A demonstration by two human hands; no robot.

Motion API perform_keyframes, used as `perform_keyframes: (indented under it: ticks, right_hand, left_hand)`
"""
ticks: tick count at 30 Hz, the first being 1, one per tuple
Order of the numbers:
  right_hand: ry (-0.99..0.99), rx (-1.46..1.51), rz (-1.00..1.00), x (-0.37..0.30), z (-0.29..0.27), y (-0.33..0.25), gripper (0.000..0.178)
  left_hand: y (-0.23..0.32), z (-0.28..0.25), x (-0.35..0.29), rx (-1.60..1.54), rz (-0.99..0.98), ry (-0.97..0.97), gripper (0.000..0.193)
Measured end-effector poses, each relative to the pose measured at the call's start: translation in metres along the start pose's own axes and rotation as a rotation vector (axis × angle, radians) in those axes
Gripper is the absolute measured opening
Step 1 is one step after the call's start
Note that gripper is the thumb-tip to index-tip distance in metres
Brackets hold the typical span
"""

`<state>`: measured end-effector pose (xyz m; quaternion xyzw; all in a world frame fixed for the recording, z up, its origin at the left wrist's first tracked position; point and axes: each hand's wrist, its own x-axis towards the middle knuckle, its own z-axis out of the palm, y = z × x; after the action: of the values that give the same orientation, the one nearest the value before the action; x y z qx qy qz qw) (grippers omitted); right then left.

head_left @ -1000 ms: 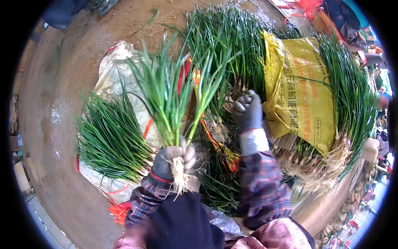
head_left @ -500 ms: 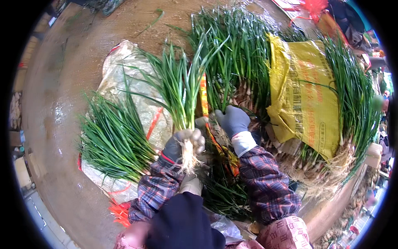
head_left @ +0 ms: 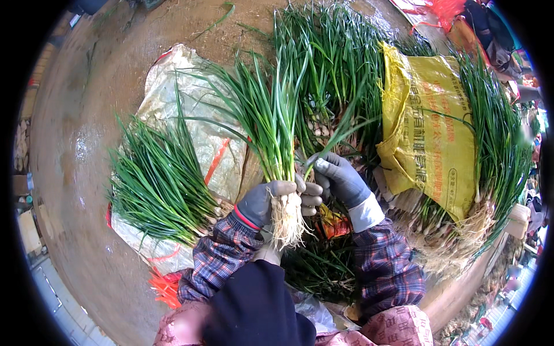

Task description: The person sorts through bunches of long green vegetables, likely chives or green onions, by picking them up, removing loose or yellowed leaves by hand, and rearranging them into organized piles on a plastic sheet.

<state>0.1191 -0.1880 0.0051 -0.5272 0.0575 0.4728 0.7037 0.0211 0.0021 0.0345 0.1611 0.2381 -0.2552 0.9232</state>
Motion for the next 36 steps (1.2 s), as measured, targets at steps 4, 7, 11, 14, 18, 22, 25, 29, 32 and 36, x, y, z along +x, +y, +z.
perform_keyframes:
  ticks: [4, 7, 11, 14, 18, 22, 25, 29, 32, 36]
  right_hand:
    - [0.016, -0.065, 0.063, -0.006, 0.010, -0.008, 0.029]
    - [0.186, -0.055, 0.054, -0.007, 0.022, -0.010, 0.041]
    - [0.459, -0.806, -0.212, 0.013, 0.028, 0.006, 0.039]
    - [0.533, -1.323, -0.470, 0.016, 0.032, 0.014, 0.032]
    - [0.799, -1.049, -0.771, 0.031, -0.031, 0.020, 0.033]
    - [0.363, -0.207, 0.020, -0.035, -0.027, -0.016, 0.025]
    - [-0.668, -1.067, 0.403, -0.080, -0.017, -0.013, 0.045]
    - [0.031, -0.426, 0.104, -0.053, 0.005, 0.002, 0.065]
    - [0.053, 0.104, 0.015, -0.014, 0.023, 0.005, 0.055]
    - [0.100, -0.410, -0.093, 0.006, 0.040, 0.015, 0.024]
  left_hand:
    - [-0.005, -0.013, -0.004, -0.019, 0.045, 0.039, 0.021]
    - [-0.009, -0.018, -0.001, 0.052, 0.018, 0.077, 0.021]
    - [-0.015, -0.009, 0.001, 0.298, 0.034, 0.199, 0.024]
    - [-0.015, -0.014, -0.003, 0.300, 0.060, 0.239, 0.023]
    - [-0.017, -0.017, 0.001, 0.109, 0.080, 0.106, 0.016]
    - [-0.010, -0.019, -0.007, 0.005, 0.100, 0.057, 0.015]
    - [-0.009, -0.019, -0.007, -0.109, 0.068, -0.004, 0.016]
    - [-0.008, -0.019, -0.010, -0.106, 0.044, -0.038, 0.017]
    - [-0.010, -0.019, -0.009, -0.029, -0.026, 0.063, 0.018]
    - [-0.008, -0.025, -0.012, 0.251, 0.009, 0.189, 0.022]
